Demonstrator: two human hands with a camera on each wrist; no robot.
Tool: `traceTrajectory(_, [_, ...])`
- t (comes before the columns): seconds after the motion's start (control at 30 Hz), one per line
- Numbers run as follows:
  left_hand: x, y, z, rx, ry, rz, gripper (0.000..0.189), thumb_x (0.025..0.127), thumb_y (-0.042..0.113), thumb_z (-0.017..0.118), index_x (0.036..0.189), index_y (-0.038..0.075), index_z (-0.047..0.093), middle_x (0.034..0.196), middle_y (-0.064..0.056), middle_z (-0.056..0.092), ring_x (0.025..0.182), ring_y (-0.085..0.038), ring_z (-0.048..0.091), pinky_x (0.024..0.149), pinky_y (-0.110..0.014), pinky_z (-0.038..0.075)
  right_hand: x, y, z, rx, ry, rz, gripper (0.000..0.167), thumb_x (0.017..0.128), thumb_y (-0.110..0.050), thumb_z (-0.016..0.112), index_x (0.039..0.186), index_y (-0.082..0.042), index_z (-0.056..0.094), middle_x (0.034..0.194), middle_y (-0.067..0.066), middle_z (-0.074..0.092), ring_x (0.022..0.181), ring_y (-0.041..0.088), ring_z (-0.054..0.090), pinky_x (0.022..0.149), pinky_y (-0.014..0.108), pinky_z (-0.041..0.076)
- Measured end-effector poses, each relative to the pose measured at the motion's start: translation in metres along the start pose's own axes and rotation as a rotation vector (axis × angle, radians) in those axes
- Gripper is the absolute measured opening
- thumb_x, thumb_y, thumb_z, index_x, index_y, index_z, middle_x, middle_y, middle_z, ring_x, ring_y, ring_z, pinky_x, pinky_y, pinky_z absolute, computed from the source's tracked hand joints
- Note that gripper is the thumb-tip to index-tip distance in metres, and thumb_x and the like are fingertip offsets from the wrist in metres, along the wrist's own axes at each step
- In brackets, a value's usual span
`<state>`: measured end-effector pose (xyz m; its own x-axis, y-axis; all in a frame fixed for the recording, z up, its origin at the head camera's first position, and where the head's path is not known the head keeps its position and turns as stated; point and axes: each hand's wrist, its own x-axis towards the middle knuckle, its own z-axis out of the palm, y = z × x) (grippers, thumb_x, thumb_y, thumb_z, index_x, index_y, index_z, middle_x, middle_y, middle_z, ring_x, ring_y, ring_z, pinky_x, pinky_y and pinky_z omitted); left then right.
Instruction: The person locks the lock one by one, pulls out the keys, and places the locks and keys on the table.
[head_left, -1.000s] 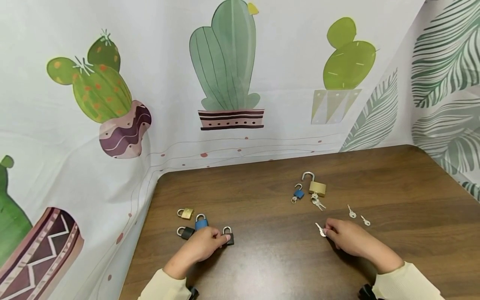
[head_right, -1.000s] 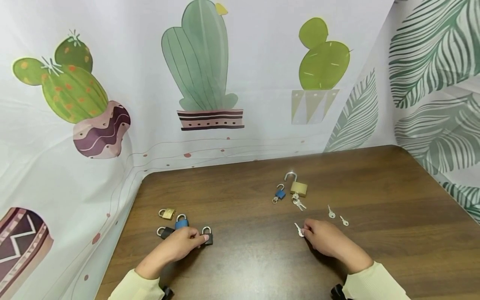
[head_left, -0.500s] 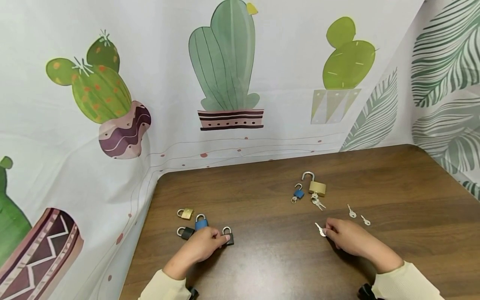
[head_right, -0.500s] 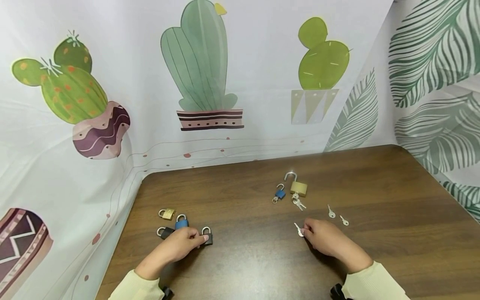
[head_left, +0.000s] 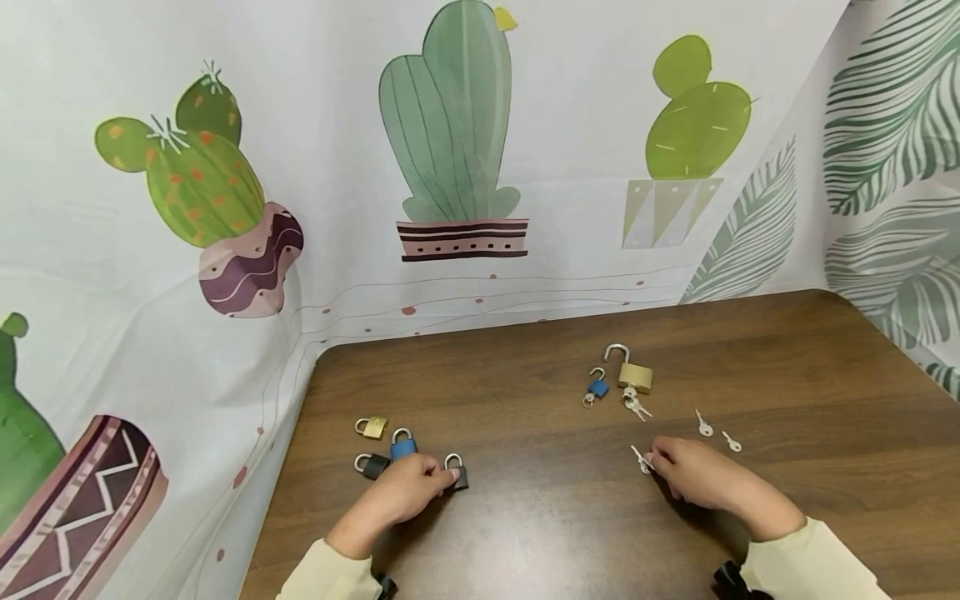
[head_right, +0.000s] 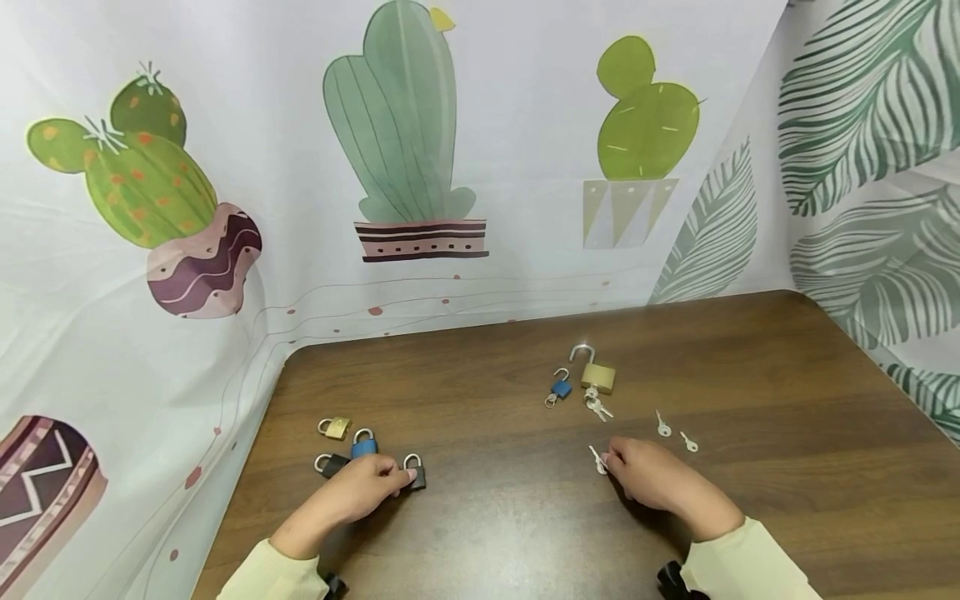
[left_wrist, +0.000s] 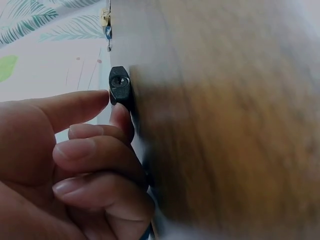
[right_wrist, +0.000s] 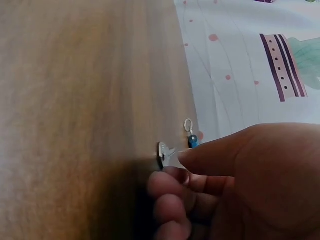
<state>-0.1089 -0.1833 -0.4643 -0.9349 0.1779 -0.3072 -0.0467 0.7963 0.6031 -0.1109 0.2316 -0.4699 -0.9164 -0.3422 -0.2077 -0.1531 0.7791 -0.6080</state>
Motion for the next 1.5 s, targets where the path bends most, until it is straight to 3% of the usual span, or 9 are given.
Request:
traceTrajectory(0.1, [0.000,0.000,0.000,-0.015,0.000,-0.014,0.042,0.098,0.038,0.062,0.066,0.011,0.061,0.056,0.006,0.046,0.052,-0.011,0.042,0.049,-0.026,0.035,0.001,-0.001,-0.001,0.003,-0.011,0.013,0.029,0.104,-0.024,0.054,0.076,-0.015,0.051,0.055,-0.006,0.051,0.051,0.011,0.047,0.054,0.025,0.037])
traceTrajectory(0.3, [0.001,0.003,-0.002,-0.023,0.005,-0.030,0.047,0.100,0.045,0.058,0.067,0.011,0.059,0.056,0.005,0.046,0.052,-0.013,0.042,0.050,-0.029,0.036,0.004,-0.001,-0.001,-0.080,0.051,0.017,0.032,0.103,-0.026,0.056,0.074,-0.016,0.049,0.064,-0.005,0.042,0.062,0.012,0.044,0.060,0.028,0.035])
traceTrajectory(0.5, [0.003,0.011,-0.007,-0.027,0.072,-0.019,0.044,0.098,0.041,0.062,0.065,0.012,0.056,0.056,0.005,0.047,0.053,-0.012,0.043,0.051,-0.028,0.036,0.011,-0.005,-0.003,-0.081,0.121,0.040,0.031,0.101,-0.027,0.059,0.074,-0.016,0.049,0.064,-0.005,0.045,0.061,0.013,0.045,0.058,0.028,0.034])
traceTrajectory(0.7, [0.004,0.018,-0.012,-0.135,0.072,-0.025,0.040,0.099,0.035,0.061,0.072,0.007,0.056,0.056,0.003,0.050,0.047,-0.011,0.046,0.047,-0.027,0.038,0.021,-0.015,-0.006,-0.054,0.189,0.020,0.018,0.098,-0.025,0.063,0.086,-0.013,0.058,0.069,-0.004,0.055,0.061,0.012,0.048,0.057,0.029,0.037])
traceTrajectory(0.93, [0.007,0.029,-0.017,-0.157,0.089,0.015,0.035,0.101,0.035,0.060,0.076,0.010,0.057,0.063,-0.002,0.058,0.049,-0.013,0.050,0.047,-0.027,0.040,0.035,-0.027,-0.010,-0.018,0.248,-0.017,0.015,0.096,-0.021,0.065,0.099,-0.008,0.059,0.077,-0.002,0.059,0.067,0.011,0.051,0.062,0.029,0.042])
traceTrajectory(1.07, [0.009,0.037,-0.020,-0.160,0.094,0.010,0.034,0.101,0.036,0.059,0.084,0.007,0.060,0.067,-0.005,0.062,0.053,-0.015,0.055,0.050,-0.027,0.041,0.045,-0.031,-0.010,-0.040,0.277,-0.048,0.019,0.095,-0.020,0.065,0.107,-0.004,0.062,0.087,0.002,0.064,0.076,0.015,0.058,0.069,0.034,0.047])
traceTrajectory(1.17, [0.011,0.043,-0.021,-0.163,0.086,0.012,0.035,0.101,0.040,0.059,0.089,0.007,0.062,0.072,-0.006,0.064,0.058,-0.018,0.061,0.053,-0.029,0.043,0.051,-0.033,-0.010,-0.056,0.279,-0.047,0.032,0.096,-0.021,0.064,0.120,-0.001,0.061,0.105,0.011,0.068,0.089,0.023,0.065,0.078,0.043,0.053])
traceTrajectory(1.3, [0.013,0.050,-0.022,-0.194,0.075,0.028,0.033,0.102,0.039,0.058,0.095,0.007,0.064,0.078,-0.009,0.067,0.063,-0.020,0.064,0.056,-0.030,0.046,0.059,-0.036,-0.008,-0.084,0.260,-0.037,0.046,0.098,-0.024,0.063,0.136,0.001,0.054,0.128,0.024,0.060,0.095,0.028,0.066,0.083,0.049,0.053])
traceTrajectory(1.5, [0.016,0.059,-0.021,-0.270,0.075,0.070,0.031,0.101,0.035,0.060,0.097,0.004,0.063,0.078,-0.009,0.066,0.063,-0.018,0.064,0.060,-0.031,0.051,0.068,-0.039,-0.004,-0.155,0.238,-0.005,0.055,0.098,-0.027,0.062,0.144,0.001,0.049,0.137,0.031,0.052,0.108,0.043,0.065,0.090,0.057,0.052])
